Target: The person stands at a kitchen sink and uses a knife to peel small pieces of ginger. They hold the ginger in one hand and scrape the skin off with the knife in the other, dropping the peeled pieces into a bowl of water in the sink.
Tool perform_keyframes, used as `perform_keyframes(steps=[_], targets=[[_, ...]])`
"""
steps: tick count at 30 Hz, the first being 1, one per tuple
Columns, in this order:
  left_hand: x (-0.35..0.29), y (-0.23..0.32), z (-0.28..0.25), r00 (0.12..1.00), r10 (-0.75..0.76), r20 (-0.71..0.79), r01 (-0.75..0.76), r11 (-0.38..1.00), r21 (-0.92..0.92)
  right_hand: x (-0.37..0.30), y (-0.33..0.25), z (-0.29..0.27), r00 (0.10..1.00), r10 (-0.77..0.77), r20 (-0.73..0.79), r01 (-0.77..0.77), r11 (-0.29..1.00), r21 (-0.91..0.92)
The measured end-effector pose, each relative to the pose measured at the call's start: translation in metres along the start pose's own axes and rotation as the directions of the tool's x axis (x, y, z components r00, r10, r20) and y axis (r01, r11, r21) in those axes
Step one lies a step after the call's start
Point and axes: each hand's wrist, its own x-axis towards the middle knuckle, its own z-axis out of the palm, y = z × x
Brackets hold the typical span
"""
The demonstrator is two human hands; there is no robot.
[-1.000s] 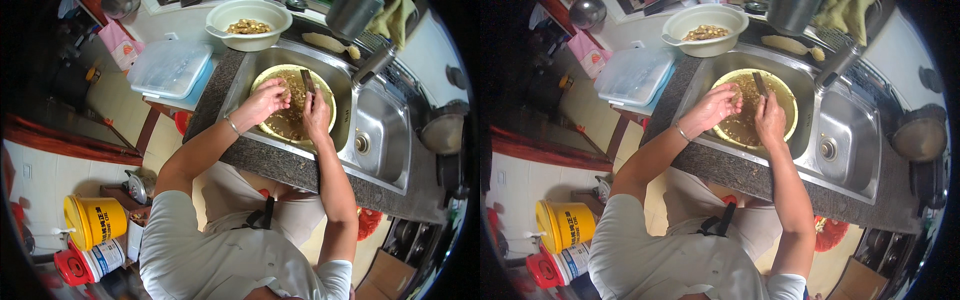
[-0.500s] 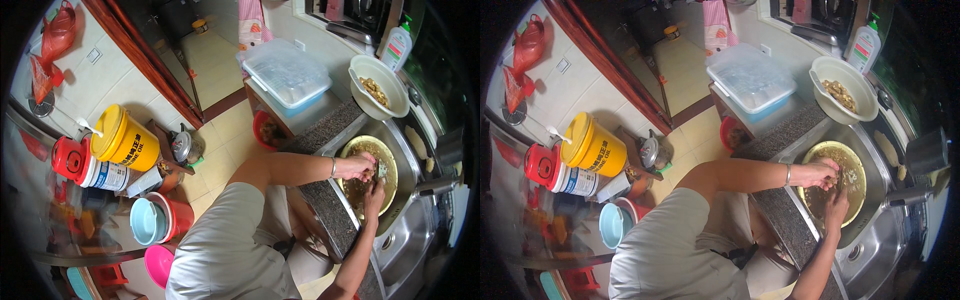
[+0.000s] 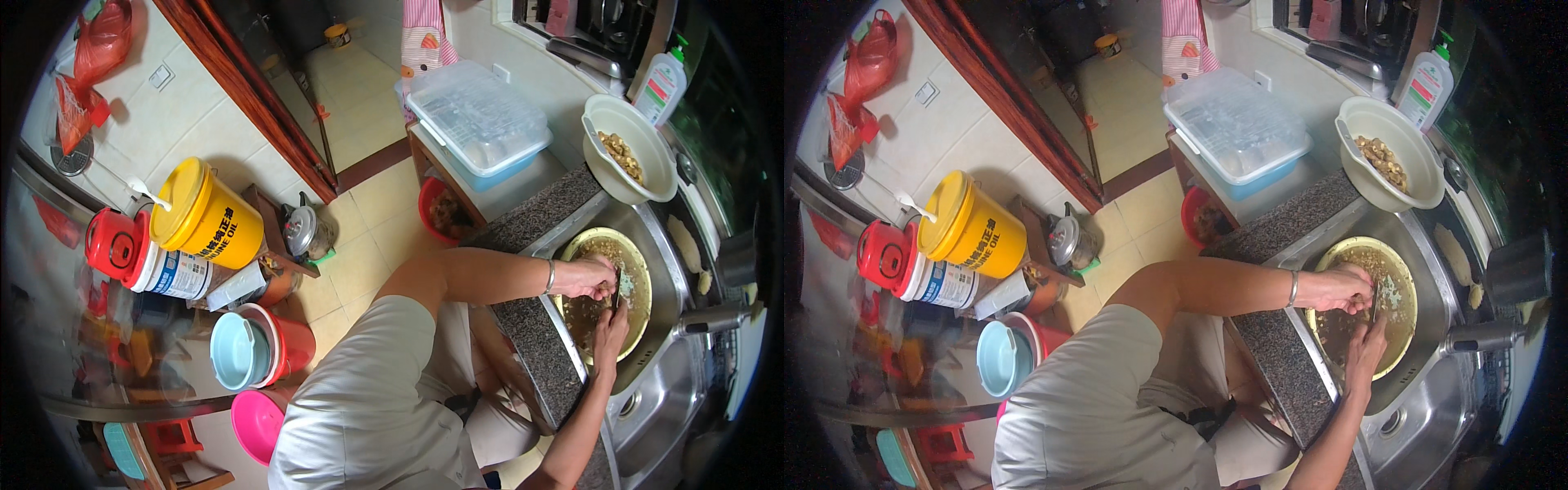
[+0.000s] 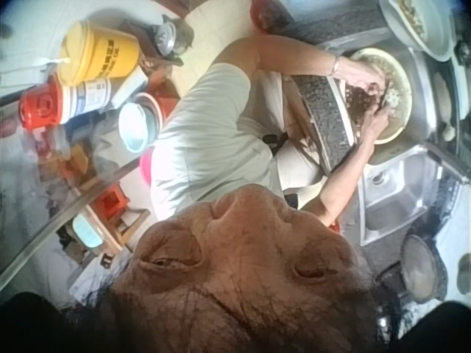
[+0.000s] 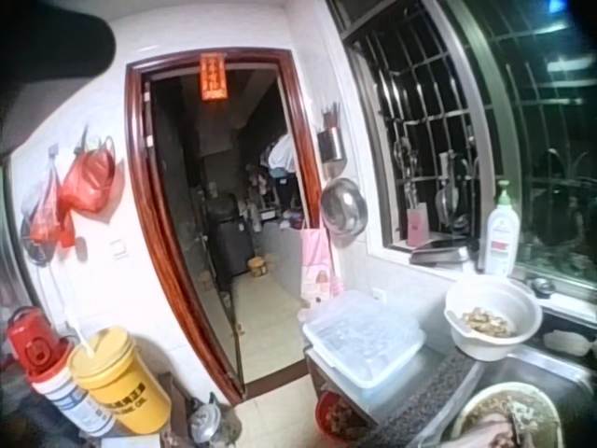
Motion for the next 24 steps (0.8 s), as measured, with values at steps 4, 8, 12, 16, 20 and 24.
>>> perform_keyframes(steps=[4, 8, 12, 16, 20, 24], targets=[[-0.001, 0.0, 0.0, 0.999, -0.019, -0.033, 0.018, 1.0, -0.021, -0.003, -0.01, -0.002, 1.0, 0.012, 0.018, -0.012, 1.0, -0.013], [0.002, -0.002, 0.001, 0.999, -0.021, -0.025, 0.021, 1.0, 0.01, -0.003, -0.01, -0.006, 0.997, 0.046, 0.067, -0.044, 0.999, -0.022], [0.009, -0.007, -0.001, 0.999, -0.014, -0.046, 0.018, 0.997, 0.07, -0.003, 0.015, 0.006, 0.988, -0.141, -0.055, 0.138, 0.989, -0.047], [0.005, -0.003, 0.002, 0.998, -0.039, -0.047, 0.041, 0.997, 0.058, -0.003, -0.007, -0.005, 0.991, 0.071, 0.11, -0.066, 0.997, -0.05], [0.008, -0.005, 0.0, 0.998, -0.062, -0.024, 0.062, 0.998, 0.016, -0.002, 0.007, 0.0, 0.996, 0.044, 0.083, -0.039, 0.997, -0.06], [0.01, -0.006, 0.004, 0.994, -0.086, -0.067, 0.086, 0.996, 0.0, -0.001, 0.045, 0.009, 0.997, -0.072, 0.001, 0.072, 0.99, -0.124]])
